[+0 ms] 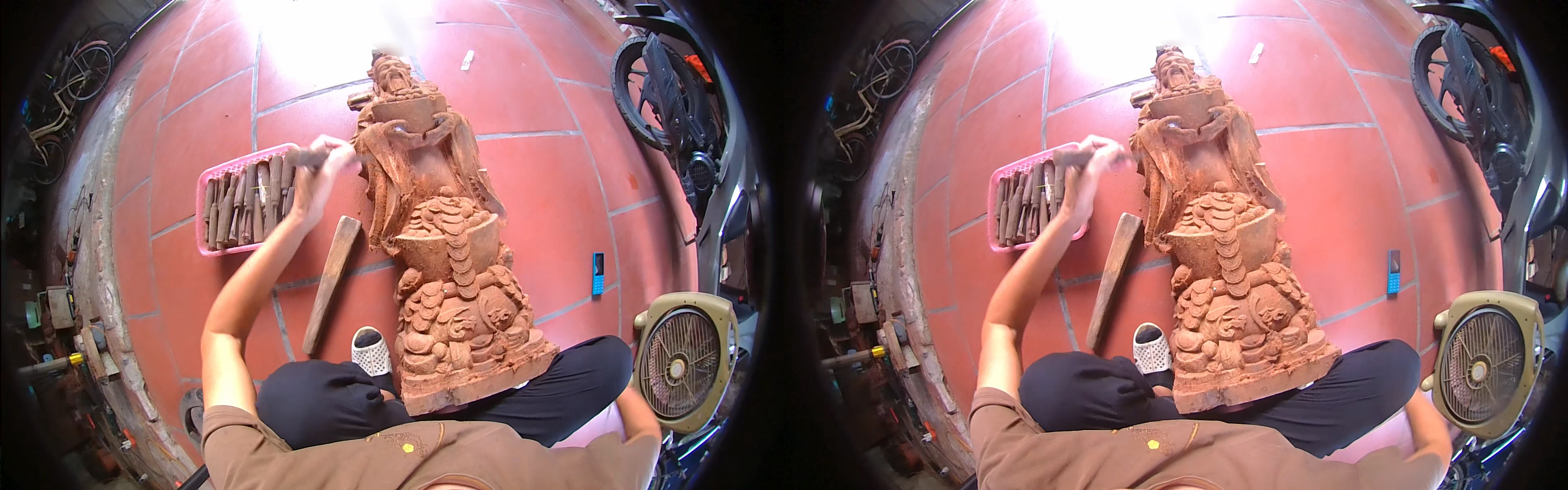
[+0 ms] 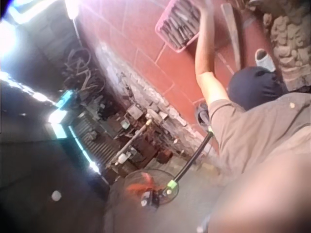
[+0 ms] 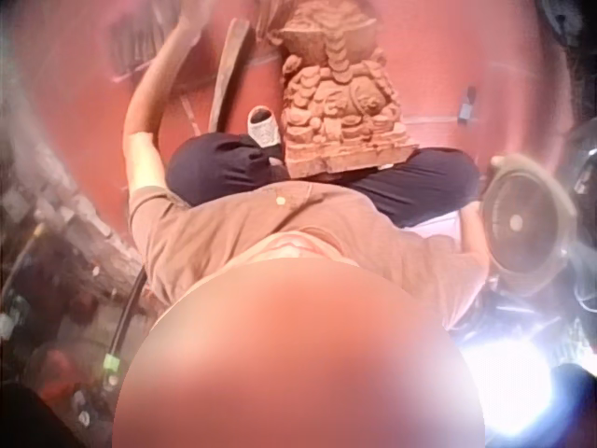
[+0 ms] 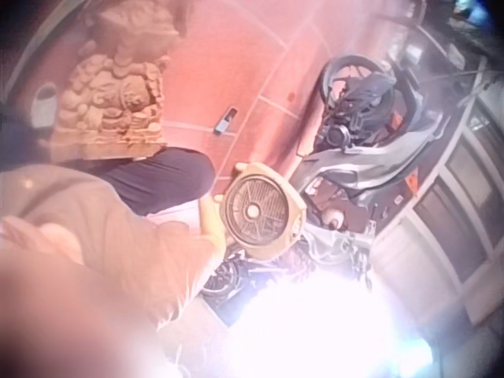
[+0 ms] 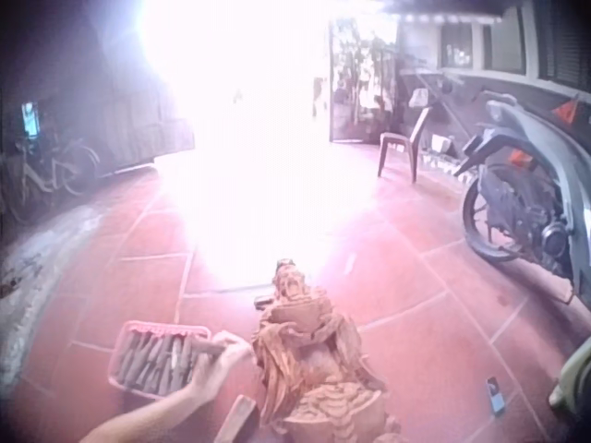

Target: The person carves a wooden sculpture using a chisel and mallet, striking the chisel to shape the wood and occasionally adjusting the sculpture's position. The person also uses a smaller tool to refine details on the sculpture.

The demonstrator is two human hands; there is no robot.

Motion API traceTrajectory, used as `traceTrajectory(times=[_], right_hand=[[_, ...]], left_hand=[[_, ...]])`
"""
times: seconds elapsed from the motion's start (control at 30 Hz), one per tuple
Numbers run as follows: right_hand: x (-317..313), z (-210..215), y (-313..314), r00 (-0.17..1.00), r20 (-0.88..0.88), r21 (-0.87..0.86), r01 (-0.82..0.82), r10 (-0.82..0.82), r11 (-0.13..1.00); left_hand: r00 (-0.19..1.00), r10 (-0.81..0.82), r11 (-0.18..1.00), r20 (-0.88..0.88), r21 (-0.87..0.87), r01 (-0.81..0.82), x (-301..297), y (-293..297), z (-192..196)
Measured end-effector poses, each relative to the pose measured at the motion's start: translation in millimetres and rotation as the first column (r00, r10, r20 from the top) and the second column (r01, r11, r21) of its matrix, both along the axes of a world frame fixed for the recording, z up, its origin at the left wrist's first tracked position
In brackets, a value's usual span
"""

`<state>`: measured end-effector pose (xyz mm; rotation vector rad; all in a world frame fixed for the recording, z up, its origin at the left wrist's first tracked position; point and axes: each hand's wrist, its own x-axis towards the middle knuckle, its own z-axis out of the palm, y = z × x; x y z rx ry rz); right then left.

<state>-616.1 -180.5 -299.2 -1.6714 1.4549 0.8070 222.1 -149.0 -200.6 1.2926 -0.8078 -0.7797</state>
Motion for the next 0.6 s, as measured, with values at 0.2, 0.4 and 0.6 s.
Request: traceTrajectory(times=[0.2,0.4,0.6], right_hand=[[13.2,-52.3,128.5,0.881,-0.118,0.111,0.470,-0.458,0.876],[48.4,-54.8,136.4,0.836,-0.005,0.078,0.547,-0.548,0.834],[56.6,-78.7,109.8,0.843,0.056,0.097,0.529,-0.535,0.843]], left_hand=[[0.953,0.069,0.993,0.295,0.073,-0.095,1.0,-10.5,-16.1],[0.984,-0.101,0.981,0.145,0.179,0.074,14.1,-13.0,19.5],[0.988,0.045,0.986,0.146,0.155,-0.068,15.5,-34.7,-5.8]])
